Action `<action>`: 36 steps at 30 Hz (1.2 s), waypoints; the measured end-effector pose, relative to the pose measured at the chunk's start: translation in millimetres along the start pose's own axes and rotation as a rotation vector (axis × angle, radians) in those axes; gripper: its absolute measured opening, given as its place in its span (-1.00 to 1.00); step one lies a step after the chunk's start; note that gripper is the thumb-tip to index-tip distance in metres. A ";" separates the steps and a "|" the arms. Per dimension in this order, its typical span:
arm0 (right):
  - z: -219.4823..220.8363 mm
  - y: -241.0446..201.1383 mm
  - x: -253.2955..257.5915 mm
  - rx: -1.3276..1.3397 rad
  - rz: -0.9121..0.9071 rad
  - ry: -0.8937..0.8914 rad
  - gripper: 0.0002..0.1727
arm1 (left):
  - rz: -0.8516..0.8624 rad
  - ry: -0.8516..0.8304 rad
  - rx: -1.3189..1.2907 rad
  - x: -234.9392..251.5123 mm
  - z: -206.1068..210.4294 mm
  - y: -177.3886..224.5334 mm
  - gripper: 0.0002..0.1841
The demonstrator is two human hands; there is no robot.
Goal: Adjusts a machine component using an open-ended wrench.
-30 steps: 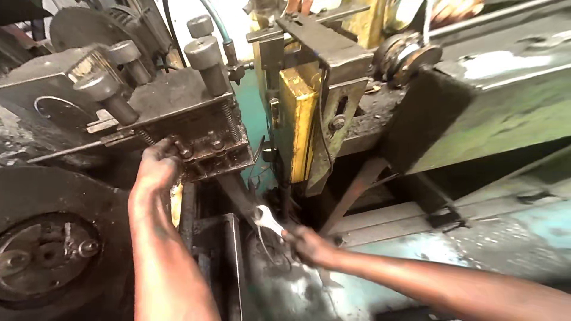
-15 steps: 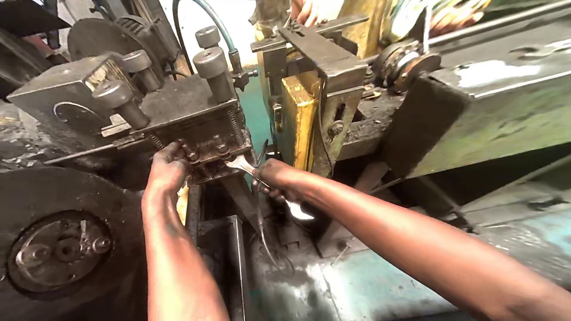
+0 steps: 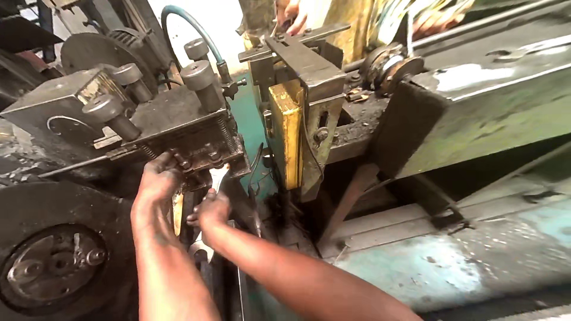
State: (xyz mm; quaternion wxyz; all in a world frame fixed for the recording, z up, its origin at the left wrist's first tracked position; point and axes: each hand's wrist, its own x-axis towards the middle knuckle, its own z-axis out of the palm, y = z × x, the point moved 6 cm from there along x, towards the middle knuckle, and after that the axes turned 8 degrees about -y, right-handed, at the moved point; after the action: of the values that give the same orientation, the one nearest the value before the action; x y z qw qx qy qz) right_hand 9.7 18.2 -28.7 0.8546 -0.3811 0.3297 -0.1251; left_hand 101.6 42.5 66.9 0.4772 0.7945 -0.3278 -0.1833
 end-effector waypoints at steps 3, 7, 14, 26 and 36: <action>-19.4 2.9 -17.5 -0.014 0.013 -0.105 -0.53 | 0.001 0.003 -0.010 0.3 0.6 1.6 -0.52; -65.0 0.7 -25.6 -0.626 -0.075 -0.252 -0.48 | -0.007 0.008 -0.010 1.9 -0.3 -0.7 -0.54; -52.8 -51.3 12.7 -0.822 0.112 -0.288 -0.58 | 0.010 -0.001 0.016 6.4 -2.2 -3.6 -0.56; -42.0 -99.1 20.2 -0.953 0.245 -0.285 -0.63 | 0.010 -0.023 0.011 7.8 -3.3 -3.4 -0.57; -38.7 -114.6 23.9 -1.069 0.178 -0.266 -0.72 | 0.018 -0.029 0.014 7.2 -2.0 -2.4 -0.52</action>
State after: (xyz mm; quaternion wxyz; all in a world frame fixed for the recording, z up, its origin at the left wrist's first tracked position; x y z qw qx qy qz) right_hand 6.5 -92.7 25.3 0.5839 -0.7447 0.2675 0.1814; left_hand 108.8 39.6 66.0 0.4683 0.7923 -0.3429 -0.1883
